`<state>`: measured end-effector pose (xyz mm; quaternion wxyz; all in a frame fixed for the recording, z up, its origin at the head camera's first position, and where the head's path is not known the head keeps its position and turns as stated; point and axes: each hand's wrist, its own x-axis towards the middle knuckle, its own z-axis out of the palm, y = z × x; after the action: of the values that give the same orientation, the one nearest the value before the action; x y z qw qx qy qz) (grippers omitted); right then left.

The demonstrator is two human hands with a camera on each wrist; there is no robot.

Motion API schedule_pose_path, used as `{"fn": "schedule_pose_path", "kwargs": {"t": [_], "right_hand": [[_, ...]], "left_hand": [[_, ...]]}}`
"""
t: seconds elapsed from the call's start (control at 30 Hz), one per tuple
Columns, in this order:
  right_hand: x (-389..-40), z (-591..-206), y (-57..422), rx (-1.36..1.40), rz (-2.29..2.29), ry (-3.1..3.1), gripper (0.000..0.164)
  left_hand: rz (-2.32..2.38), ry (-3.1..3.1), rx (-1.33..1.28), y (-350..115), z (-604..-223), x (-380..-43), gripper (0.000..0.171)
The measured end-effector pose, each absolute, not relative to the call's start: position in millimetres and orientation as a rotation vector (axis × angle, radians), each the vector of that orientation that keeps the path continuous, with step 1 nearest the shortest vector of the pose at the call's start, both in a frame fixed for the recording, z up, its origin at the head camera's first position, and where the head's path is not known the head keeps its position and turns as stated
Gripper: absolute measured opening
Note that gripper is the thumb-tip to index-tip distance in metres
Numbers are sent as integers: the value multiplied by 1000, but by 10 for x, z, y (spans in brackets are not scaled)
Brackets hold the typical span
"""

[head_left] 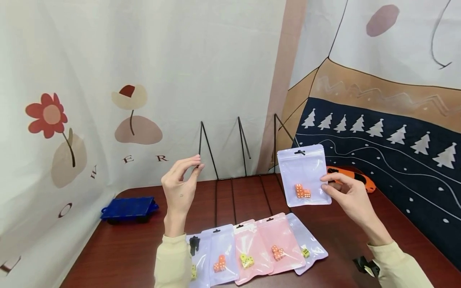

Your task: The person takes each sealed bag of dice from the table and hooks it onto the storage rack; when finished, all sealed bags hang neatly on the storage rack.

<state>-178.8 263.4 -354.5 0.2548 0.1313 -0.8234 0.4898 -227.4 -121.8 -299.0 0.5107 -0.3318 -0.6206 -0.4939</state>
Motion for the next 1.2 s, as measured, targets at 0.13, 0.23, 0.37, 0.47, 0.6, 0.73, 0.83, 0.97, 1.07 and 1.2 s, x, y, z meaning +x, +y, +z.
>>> {"fn": "schedule_pose_path", "kwargs": {"t": [0.13, 0.23, 0.37, 0.47, 0.6, 0.73, 0.83, 0.97, 1.07, 1.2], "right_hand": [[-1834, -3583, 2624, 348, 1337, -2248, 16], [-1859, -3603, 2618, 338, 1340, -2244, 16], [-1881, -3592, 2601, 324, 1342, -2237, 16], [-1900, -3572, 2585, 323, 1345, -2236, 17], [-1930, -3555, 2565, 340, 1354, -2239, 18], [-1972, -3552, 2545, 337, 1383, -2241, 19], [-2005, -3551, 2530, 319, 1401, -2241, 18], [-2043, -3539, 2517, 306, 1406, -2244, 18], [-2074, -3527, 2514, 311, 1420, -2238, 19], [-2123, -3514, 2516, 318, 1440, -2224, 20]], "left_hand": [[-1191, -1489, -813, -1204, -2998, -2281, 23], [-1181, -1488, -817, -1204, -2993, -2286, 22], [-1167, -1495, -819, -1213, -2986, -2291, 20], [-1163, -1496, -815, -1217, -2985, -2294, 20], [-1162, -1492, -811, -1216, -2992, -2290, 23], [-1162, -1491, -811, -1214, -2998, -2287, 24], [-1163, -1496, -811, -1214, -2999, -2288, 23], [-1166, -1498, -811, -1213, -2997, -2289, 22], [-1166, -1494, -812, -1210, -2993, -2290, 23], [-1163, -1494, -811, -1209, -2989, -2289, 23]]}}
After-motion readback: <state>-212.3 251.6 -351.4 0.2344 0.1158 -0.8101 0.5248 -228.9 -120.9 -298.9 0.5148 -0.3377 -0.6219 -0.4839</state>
